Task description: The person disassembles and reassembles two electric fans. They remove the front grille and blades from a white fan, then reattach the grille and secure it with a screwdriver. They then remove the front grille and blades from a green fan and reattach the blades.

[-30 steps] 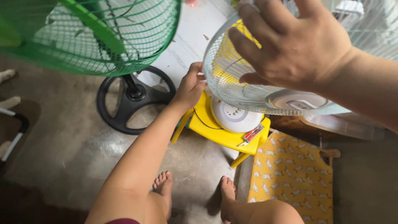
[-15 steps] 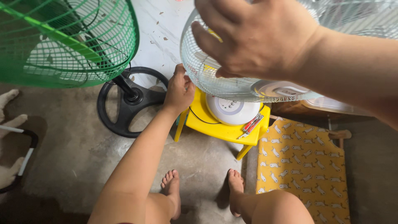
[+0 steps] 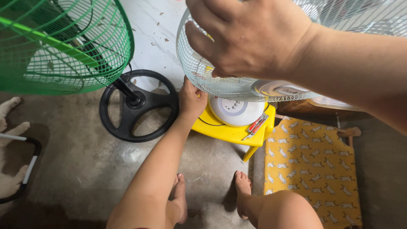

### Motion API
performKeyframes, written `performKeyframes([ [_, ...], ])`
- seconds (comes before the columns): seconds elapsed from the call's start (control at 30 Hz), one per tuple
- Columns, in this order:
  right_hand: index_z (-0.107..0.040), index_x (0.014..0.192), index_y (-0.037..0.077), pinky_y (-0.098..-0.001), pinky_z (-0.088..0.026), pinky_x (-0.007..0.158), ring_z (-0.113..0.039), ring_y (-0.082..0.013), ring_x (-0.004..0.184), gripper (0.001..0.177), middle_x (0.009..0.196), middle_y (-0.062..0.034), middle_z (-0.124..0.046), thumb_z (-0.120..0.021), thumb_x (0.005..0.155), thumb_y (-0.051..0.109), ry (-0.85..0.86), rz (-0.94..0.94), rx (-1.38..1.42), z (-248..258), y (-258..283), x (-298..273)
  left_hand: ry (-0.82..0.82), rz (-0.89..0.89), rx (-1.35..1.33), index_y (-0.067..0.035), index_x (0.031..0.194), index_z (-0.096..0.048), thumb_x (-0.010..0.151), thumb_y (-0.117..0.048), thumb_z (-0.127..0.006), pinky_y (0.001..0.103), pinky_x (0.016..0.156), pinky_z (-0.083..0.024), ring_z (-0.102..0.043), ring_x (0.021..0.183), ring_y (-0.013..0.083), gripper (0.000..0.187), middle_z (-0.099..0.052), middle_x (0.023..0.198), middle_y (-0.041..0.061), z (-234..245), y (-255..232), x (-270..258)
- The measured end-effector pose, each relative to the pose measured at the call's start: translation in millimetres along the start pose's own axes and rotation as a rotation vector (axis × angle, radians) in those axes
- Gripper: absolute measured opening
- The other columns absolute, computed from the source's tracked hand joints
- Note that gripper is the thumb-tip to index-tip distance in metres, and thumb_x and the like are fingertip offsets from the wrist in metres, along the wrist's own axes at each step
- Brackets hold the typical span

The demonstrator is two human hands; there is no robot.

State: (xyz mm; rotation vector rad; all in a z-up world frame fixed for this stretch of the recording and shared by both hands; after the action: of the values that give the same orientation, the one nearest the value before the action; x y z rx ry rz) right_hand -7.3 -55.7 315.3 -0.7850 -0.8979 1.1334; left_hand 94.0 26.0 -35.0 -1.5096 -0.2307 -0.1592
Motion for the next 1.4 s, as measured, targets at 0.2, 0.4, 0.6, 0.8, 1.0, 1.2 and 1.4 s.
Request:
performKeyframes([
  [0.2,-0.067,0.111,0.007,-0.0357,-0.050,0.087,-0.052,-0.0222,0.127,0.039,0.132,-0.0119,-0.064,-0.062,0.093,0.042,-0.083,-0.029,-0.006,-2.3,4.2,-2.5,0.091,0.104,-0.202,0.004,0.136,-0.051,0.090,0.014,-0.061,0.030,0.093,-0.058,-0.073,0.106,0.0190,0.048,-0.071,0.120,0.016,-44.2,81.0,-0.5],
  [0.4,-0.068,0.103,0.007,-0.0302,-0.052,0.085,-0.056,-0.0190,0.117,0.030,0.121,-0.0090,-0.065,-0.063,0.095,0.036,-0.083,-0.044,0.042,-4.6,4.0,-1.6,0.114,0.185,-0.201,0.004,0.116,-0.069,0.090,0.006,-0.074,0.025,0.082,-0.055,-0.068,0.093,0.0105,0.027,-0.075,0.107,0.011,-115.0,132.6,-12.4],
  [0.6,-0.067,0.105,0.005,-0.0293,-0.051,0.083,-0.056,-0.0189,0.114,0.030,0.115,-0.0083,-0.064,-0.060,0.091,0.030,-0.125,-0.068,0.055,-4.1,2.3,-1.0,0.002,0.361,-0.534,0.001,0.116,-0.064,0.093,-0.002,-0.066,0.029,0.080,-0.059,-0.071,0.089,0.0145,0.023,-0.073,0.107,0.008,-139.7,114.8,-24.4],
  [0.8,-0.067,0.104,0.006,-0.0274,-0.051,0.087,-0.059,-0.0163,0.108,0.026,0.107,-0.0038,-0.064,-0.060,0.091,0.028,-0.093,-0.059,0.097,-12.6,5.5,-1.7,0.015,0.573,-0.920,-0.006,0.118,-0.063,0.090,0.005,-0.063,0.033,0.087,-0.060,-0.069,0.100,0.0192,0.031,-0.068,0.116,0.010,-173.2,95.5,-40.7],
  [1.0,-0.065,0.108,0.007,-0.0291,-0.051,0.084,-0.060,-0.0151,0.101,0.027,0.104,-0.0027,-0.063,-0.061,0.097,0.031,-0.093,-0.050,0.060,-15.6,1.8,-1.8,-0.058,0.556,-0.912,-0.002,0.118,-0.063,0.093,0.006,-0.063,0.035,0.091,-0.060,-0.069,0.103,0.0187,0.027,-0.068,0.116,0.009,-178.1,95.9,-42.3],
  [1.2,-0.065,0.111,0.006,-0.0289,-0.050,0.087,-0.058,-0.0161,0.107,0.030,0.107,-0.0040,-0.062,-0.058,0.092,0.028,-0.104,-0.057,0.038,-15.9,3.4,-4.6,-0.056,0.541,-0.802,0.002,0.118,-0.063,0.095,0.004,-0.061,0.038,0.095,-0.060,-0.069,0.104,0.0227,0.023,-0.069,0.115,0.013,-179.1,81.4,-45.4],
  [1.4,-0.067,0.120,0.006,-0.0310,-0.051,0.090,-0.057,-0.0189,0.119,0.038,0.121,-0.0087,-0.065,-0.059,0.093,0.030,-0.121,-0.066,0.070,-6.2,3.5,0.1,0.039,0.615,-0.963,0.001,0.128,-0.054,0.097,0.001,-0.057,0.041,0.100,-0.059,-0.069,0.109,0.0243,0.031,-0.066,0.121,0.014,-172.7,59.7,-55.7],
])
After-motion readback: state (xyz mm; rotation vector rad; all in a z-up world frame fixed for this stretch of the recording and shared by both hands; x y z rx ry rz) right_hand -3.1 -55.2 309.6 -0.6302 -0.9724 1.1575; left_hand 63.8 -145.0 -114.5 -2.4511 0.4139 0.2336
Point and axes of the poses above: each hand's wrist, its own x-axis towards the middle knuckle, its own z-axis out of the back of the hand, y = z × x, the point moved 7 cm from there along x, towards the middle knuckle
